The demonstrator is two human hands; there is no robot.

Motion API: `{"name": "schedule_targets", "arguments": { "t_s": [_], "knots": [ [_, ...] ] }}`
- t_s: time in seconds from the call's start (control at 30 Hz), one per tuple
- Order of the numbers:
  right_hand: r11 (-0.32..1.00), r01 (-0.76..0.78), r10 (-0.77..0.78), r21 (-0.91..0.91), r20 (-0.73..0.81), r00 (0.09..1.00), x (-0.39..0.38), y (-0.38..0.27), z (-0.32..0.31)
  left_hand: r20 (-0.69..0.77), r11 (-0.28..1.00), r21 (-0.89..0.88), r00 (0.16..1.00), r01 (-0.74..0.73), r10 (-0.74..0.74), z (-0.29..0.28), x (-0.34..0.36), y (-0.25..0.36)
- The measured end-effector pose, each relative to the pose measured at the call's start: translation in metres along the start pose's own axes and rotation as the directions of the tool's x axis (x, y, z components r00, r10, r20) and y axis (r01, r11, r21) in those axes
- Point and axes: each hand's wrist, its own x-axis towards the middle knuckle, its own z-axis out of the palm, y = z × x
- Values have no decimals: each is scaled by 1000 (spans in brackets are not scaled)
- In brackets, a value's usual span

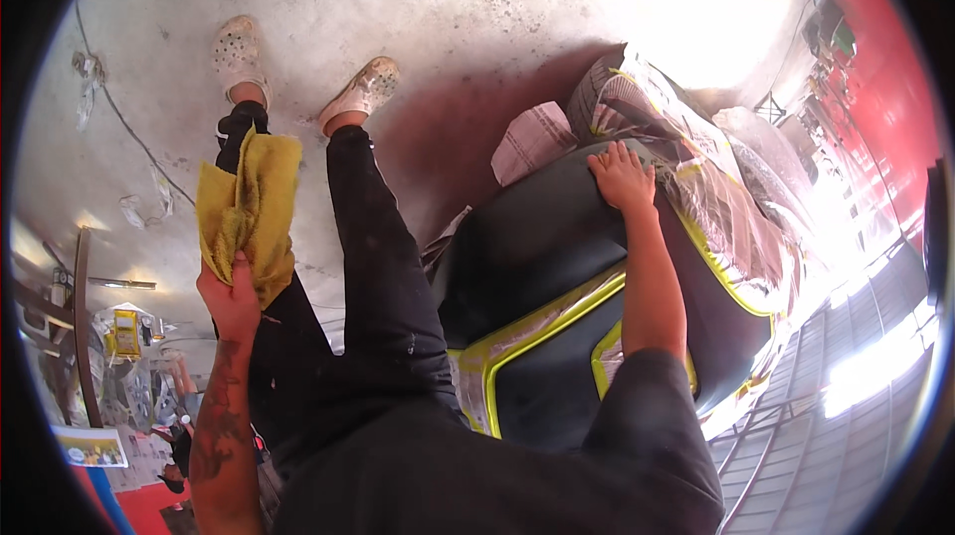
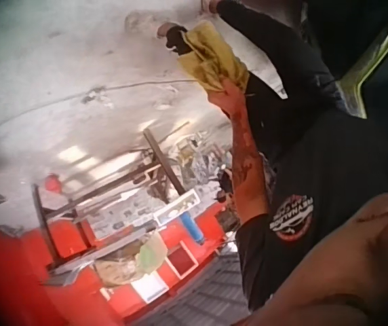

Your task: The person wets sandpaper in a bucket of water, sands the masked car panels with the sandpaper, and wipes the surfaces with a cloth.

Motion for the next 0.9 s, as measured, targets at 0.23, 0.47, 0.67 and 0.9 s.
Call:
{"name": "schedule_targets", "arguments": {
  "t_s": [0.23, 0.47, 0.67, 0.9],
  "knots": [
    [886, 402, -436, -229, -119, 892, -137, -58, 50, -3, 1000, -17, 1000, 12, -12, 6, 1, 3],
    [992, 26, -65, -123, -327, 943, -71, -19, 30, -21, 1000, 19, 1000, 7, -7, 10, 5, 5],
    [884, 447, -466, -138, -162, 870, -54, -40, 39, -11, 999, -16, 999, 44, -44, 9, 4, 9],
    [954, 197, -126, -224, 294, 947, 98, 14, 15, -27, 997, -62, 999, 41, -42, 9, 0, -4]
  ]
}}
